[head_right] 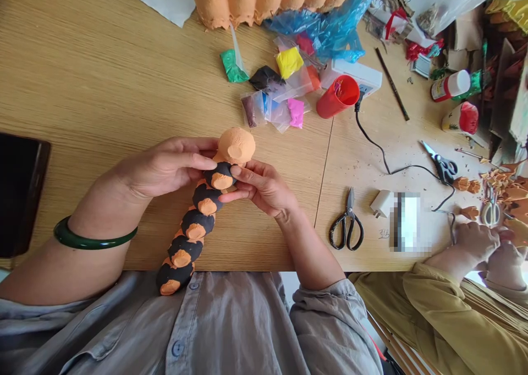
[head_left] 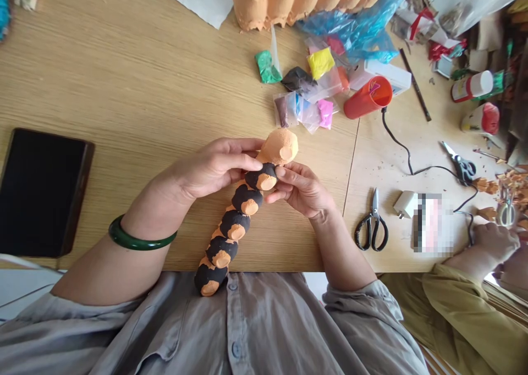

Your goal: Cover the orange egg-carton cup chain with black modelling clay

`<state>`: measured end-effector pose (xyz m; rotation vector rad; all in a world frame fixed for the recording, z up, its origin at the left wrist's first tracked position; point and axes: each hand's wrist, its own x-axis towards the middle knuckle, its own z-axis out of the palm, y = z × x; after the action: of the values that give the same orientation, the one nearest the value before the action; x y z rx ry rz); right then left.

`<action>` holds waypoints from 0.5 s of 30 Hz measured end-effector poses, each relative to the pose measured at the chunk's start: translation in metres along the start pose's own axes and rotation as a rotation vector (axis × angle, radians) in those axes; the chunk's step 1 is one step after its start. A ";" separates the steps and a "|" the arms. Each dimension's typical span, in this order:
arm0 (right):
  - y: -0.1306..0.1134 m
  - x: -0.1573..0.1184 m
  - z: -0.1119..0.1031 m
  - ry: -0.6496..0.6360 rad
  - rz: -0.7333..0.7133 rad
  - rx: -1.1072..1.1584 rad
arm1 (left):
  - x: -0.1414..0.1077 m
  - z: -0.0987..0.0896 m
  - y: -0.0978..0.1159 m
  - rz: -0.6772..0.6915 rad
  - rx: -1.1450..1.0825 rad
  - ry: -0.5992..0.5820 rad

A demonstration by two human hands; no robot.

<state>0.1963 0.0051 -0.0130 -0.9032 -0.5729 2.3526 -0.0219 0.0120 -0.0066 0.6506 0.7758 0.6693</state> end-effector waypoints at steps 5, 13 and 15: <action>0.003 0.002 -0.002 -0.003 0.003 0.021 | 0.001 0.007 0.000 -0.020 -0.001 0.002; 0.010 0.006 -0.003 0.036 -0.013 0.015 | 0.003 0.002 -0.002 -0.028 -0.064 -0.011; 0.010 0.006 0.000 0.028 -0.052 0.034 | 0.003 0.000 -0.002 -0.020 -0.070 -0.020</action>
<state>0.1896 0.0009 -0.0217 -0.8937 -0.5368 2.2935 -0.0196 0.0132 -0.0095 0.5842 0.7360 0.6673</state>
